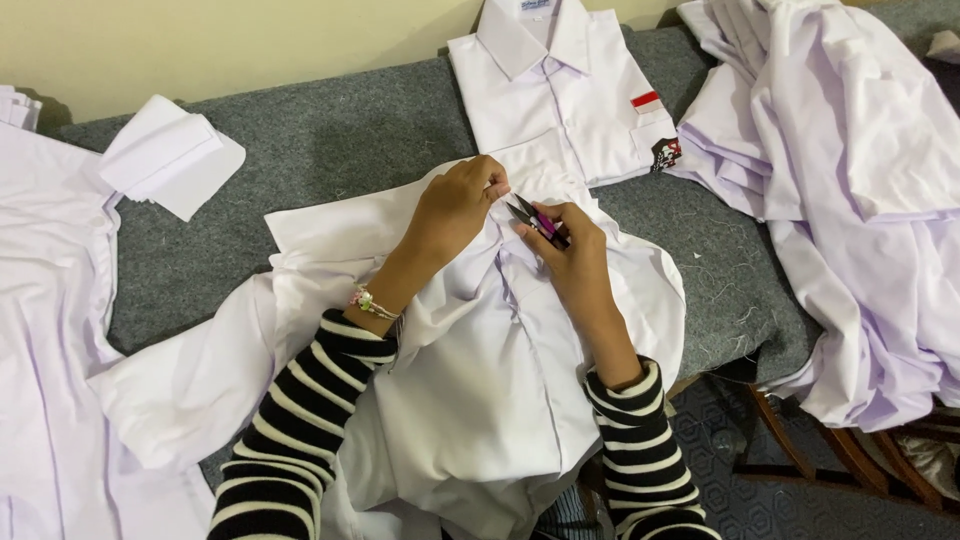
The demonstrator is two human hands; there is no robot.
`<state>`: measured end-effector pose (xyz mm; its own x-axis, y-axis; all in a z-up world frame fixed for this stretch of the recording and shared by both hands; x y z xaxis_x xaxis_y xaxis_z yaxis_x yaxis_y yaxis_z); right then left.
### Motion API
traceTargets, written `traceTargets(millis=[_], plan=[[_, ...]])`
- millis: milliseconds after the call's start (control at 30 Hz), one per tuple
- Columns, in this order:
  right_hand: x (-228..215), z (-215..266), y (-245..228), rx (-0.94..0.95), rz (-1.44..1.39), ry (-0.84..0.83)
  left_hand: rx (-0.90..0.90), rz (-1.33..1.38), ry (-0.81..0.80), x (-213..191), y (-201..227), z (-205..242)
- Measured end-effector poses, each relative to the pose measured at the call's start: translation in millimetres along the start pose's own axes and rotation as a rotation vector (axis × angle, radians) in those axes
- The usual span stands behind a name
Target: Trimming loose threads and folding white school uniform shirts using a folding template on a factory work table.
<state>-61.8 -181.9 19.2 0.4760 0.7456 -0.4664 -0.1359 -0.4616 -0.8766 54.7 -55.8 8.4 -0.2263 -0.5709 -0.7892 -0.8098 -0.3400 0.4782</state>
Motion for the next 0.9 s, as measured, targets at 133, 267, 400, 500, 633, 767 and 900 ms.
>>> traceTargets(millis=[133,267,400,500,633,767,900], plan=[[2.4,-0.8,0.6,-0.001,-0.009,0.002,0.039,-0.051,0.022,0.2,1.3,0.6],[3.4,-2.9,1.7,-0.02,0.02,0.019,0.056,-0.067,0.045,-1.0,2.4,0.6],[4.4,-3.1,0.0,-0.024,0.029,0.009,0.079,-0.108,0.053,3.2,-0.1,-0.3],[5.3,-3.0,-0.2,-0.03,0.034,0.011,0.095,-0.118,0.069,0.7,2.3,1.3],[7.0,-2.5,0.4,-0.028,0.039,0.015,0.086,-0.118,0.067,3.3,-1.4,-0.1],[6.7,-2.4,-3.0,-0.05,0.056,0.021,0.118,-0.133,0.087,4.6,-2.0,0.2],[8.0,-3.4,0.4,-0.058,0.052,0.023,0.137,-0.146,0.087,5.7,-1.6,0.5]])
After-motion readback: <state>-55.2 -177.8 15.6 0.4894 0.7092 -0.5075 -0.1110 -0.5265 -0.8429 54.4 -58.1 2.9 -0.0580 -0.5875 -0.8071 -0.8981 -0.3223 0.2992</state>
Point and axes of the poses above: each hand's wrist, its own z-axis away from the middle knuckle, its own x-axis out of the palm, y = z × x, the point moved 7 cm from there along -z, towards the middle knuckle, and after that the axes turned 12 degrees about x, right-handed, at the moved point
